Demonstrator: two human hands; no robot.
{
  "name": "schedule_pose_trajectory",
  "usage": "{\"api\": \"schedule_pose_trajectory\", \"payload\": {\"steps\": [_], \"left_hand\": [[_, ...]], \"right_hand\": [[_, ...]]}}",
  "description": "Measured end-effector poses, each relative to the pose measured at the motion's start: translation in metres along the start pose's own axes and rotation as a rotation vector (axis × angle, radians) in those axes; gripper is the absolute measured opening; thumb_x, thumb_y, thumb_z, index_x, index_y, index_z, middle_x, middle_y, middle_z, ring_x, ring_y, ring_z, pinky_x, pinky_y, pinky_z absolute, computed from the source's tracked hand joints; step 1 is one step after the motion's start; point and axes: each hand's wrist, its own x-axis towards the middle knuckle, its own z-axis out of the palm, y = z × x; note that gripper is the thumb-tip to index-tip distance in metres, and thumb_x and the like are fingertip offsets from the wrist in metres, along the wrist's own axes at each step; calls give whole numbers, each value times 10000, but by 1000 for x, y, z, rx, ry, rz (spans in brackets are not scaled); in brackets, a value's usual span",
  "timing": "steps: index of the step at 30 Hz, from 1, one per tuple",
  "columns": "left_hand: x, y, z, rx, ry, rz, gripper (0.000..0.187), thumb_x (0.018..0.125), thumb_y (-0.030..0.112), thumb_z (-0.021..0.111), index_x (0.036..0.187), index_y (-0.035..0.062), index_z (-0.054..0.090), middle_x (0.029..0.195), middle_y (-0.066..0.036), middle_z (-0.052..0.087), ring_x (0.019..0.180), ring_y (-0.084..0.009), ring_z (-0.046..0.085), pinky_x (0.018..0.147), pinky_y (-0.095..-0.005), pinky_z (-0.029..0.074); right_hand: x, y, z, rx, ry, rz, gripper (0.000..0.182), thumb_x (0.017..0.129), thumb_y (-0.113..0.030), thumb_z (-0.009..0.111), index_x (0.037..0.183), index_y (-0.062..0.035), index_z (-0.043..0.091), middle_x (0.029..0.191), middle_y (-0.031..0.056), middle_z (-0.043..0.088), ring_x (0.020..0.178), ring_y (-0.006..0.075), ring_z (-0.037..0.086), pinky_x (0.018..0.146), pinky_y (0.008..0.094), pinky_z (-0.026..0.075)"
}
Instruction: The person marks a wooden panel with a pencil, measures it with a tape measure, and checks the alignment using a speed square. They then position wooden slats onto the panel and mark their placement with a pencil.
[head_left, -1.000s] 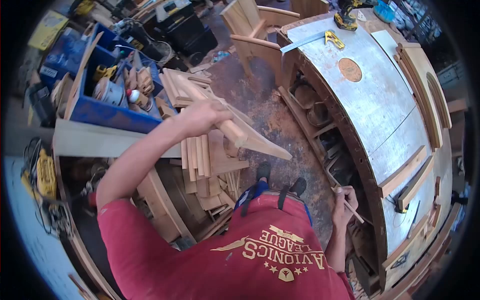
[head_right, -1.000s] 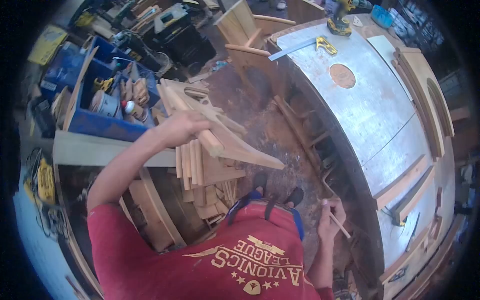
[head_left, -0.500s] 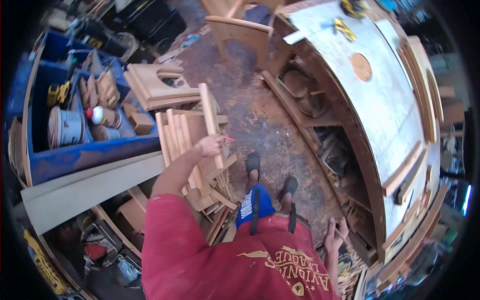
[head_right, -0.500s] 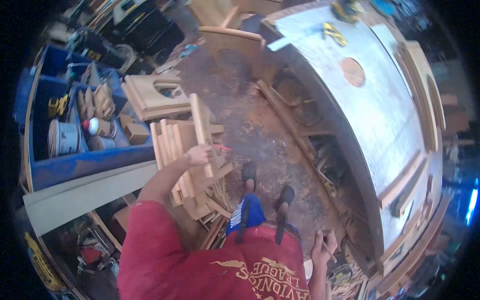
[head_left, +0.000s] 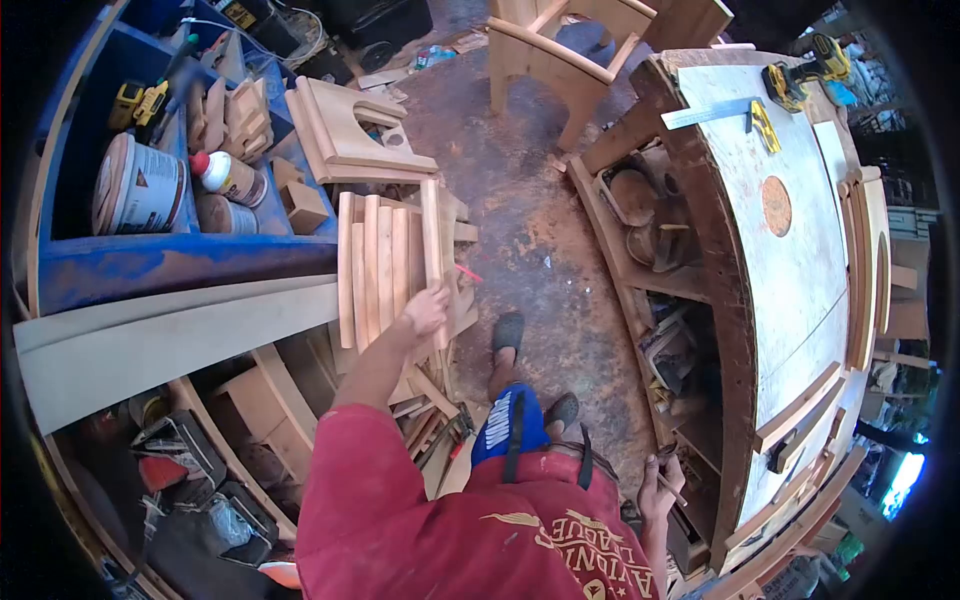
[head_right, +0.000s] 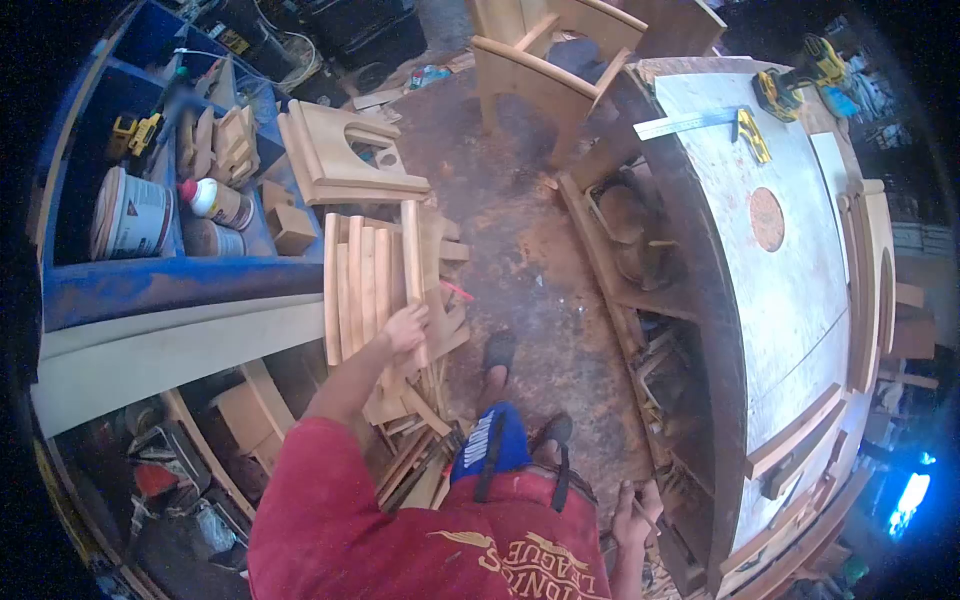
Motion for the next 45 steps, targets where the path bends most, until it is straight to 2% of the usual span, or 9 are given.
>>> {"api": "schedule_pose_trajectory", "payload": {"steps": [2, 8, 11, 25, 36, 40, 41, 43, 45], "left_hand": [[9, 3, -13, -90, -39, -205, 312, 908, 268, 568, 1071, 123, 791, 1495, -143, 498, 1447, -338, 359, 1203, -526, 250], [39, 49, -15, -355, 449, -724, 291, 918, 132, 581, 1156, 53, 729, 1655, -171, 244, 1443, -408, 351, 1179, -601, 308], [46, 47, -29, -1069, 332, -681, 322, 907, 70, 576, 1203, 68, 702, 1660, -164, 242, 1428, -432, 366, 1158, -612, 339], [100, -80, -49, 58, -226, -361, 379, 1008, 307, 473, 1306, 212, 687, 1647, -109, 320, 1492, -355, 295, 1224, -581, 157], [125, -73, -41, 50, -260, -247, 338, 982, 295, 499, 1231, 268, 726, 1581, -60, 432, 1512, -333, 279, 1246, -618, 77], [139, -64, -44, -43, -157, -274, 318, 951, 301, 548, 1178, 225, 757, 1550, -73, 475, 1522, -340, 272, 1245, -628, 80], [138, -60, -69, -32, -222, -260, 344, 941, 240, 568, 1241, 186, 728, 1537, -143, 461, 1506, -356, 290, 1243, -596, 148], [147, -45, -54, -48, -116, -272, 332, 953, 268, 562, 1235, 203, 724, 1585, -122, 418, 1527, -356, 258, 1247, -621, 96], [150, -27, -63, -93, -109, -284, 320, 961, 270, 550, 1221, 221, 731, 1590, -69, 423, 1534, -340, 245, 1231, -674, 56]], "right_hand": [[1, 5, -1, -29, -12, 25, 301, 976, -185, 643, 778, 16, 542, 612, 101, 527, 573, 168, 487, 542, 367, 404], [-4, 7, -7, -36, -9, 34, 341, 981, -225, 649, 763, 17, 548, 608, 108, 538, 572, 182, 506, 540, 371, 410], [-9, 22, -7, -95, -26, 50, 367, 980, -253, 663, 758, 20, 563, 617, 116, 557, 579, 186, 521, 549, 376, 421], [-50, 54, -9, -18, -59, 264, 308, 998, -218, 631, 818, 32, 610, 699, 121, 654, 661, 185, 613, 608, 352, 483], [-75, 78, 12, -115, -63, 340, 386, 1031, -269, 589, 787, 30, 574, 630, 112, 520, 608, 177, 457, 576, 363, 403], [-73, 104, 18, -196, -71, 294, 357, 1053, -252, 493, 853, 34, 566, 868, 211, 548, 798, 393, 546, 733, 476, 434], [-61, 83, 18, -245, -83, 184, 380, 1059, -278, 472, 880, 33, 596, 880, 207, 556, 810, 391, 545, 764, 487, 434], [-49, 74, 24, -168, -117, 369, 382, 1063, -276, 452, 915, 30, 627, 859, 216, 592, 832, 407, 546, 804, 507, 422], [-39, 77, 26, -278, -152, 219, 386, 1062, -276, 446, 933, 31, 641, 826, 219, 616, 807, 398, 562, 776, 501, 432]]}}
